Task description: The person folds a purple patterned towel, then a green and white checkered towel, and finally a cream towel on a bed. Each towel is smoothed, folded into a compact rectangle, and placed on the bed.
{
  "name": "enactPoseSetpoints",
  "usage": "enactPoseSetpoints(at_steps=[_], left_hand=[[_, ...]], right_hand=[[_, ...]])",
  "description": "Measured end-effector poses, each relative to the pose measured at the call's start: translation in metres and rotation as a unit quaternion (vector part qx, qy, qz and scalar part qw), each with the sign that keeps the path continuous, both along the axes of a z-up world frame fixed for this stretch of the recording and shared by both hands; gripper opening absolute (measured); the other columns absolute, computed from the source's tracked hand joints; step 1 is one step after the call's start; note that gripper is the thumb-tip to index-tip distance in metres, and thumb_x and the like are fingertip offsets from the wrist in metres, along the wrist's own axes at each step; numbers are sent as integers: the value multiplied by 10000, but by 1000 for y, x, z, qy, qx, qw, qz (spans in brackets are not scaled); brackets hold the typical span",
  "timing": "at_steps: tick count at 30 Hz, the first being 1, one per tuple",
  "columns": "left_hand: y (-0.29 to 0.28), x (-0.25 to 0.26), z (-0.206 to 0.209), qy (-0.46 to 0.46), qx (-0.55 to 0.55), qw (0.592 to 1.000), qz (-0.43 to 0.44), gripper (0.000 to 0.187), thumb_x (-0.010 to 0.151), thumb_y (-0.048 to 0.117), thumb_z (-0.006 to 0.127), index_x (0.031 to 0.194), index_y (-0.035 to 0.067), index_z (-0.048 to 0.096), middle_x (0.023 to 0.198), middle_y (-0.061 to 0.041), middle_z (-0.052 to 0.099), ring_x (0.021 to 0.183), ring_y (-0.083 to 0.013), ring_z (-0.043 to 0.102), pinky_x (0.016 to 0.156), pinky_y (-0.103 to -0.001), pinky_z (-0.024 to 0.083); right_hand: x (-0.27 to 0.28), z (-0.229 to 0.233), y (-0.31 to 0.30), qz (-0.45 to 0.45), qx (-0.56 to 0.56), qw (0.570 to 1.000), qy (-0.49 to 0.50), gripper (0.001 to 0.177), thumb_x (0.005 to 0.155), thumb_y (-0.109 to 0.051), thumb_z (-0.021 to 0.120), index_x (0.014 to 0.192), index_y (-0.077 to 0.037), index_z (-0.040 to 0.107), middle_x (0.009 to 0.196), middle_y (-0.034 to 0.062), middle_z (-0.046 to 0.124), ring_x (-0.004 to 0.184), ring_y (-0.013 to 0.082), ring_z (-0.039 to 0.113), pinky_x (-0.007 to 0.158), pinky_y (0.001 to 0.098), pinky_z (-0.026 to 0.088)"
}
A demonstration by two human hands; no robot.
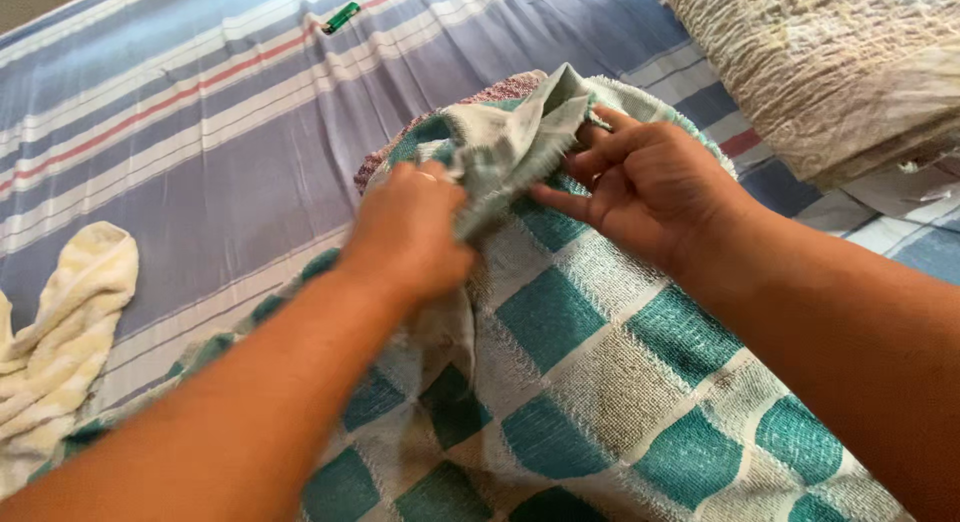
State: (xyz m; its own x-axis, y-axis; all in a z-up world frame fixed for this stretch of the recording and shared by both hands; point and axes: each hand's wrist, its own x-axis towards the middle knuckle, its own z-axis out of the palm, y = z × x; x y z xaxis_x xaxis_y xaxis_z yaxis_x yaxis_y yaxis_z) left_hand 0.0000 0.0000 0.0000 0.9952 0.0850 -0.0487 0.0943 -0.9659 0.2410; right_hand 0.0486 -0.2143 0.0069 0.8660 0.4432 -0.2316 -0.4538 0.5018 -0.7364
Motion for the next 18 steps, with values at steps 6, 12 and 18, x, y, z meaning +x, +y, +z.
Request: enactPoseSetpoints(at_steps=[6,12,18], left_hand=[[60,43,50,-261,34,965,-12,292,912,147,682,1174,19,701,1121,-250,704,1040,-429,660,898,-508,517],[36,70,74,-77,-40,980,178,606,977,544,671,1035,-57,723,955,-288,735,770,-389,722,736,-484,587],[-9,61,74,-35,-404,896,184,313,832,335,647,978,73,734,917,-184,738,721,-263,689,638,-511,560]], right_hand=[[2,-6,-2,17,-103,994,2,830,886,17,469,1629,-173,152,1593,-25,386,1425,226,433,1195,634,281],[1,3,13,88,-172,973,-123,910,888,0,623,1657,-254,209,1512,186,523,1304,347,575,1101,599,399],[-18,20,32,125,-103,978,-129,773,906,-108,663,1568,-221,280,1306,262,636,1199,384,664,1047,569,486]])
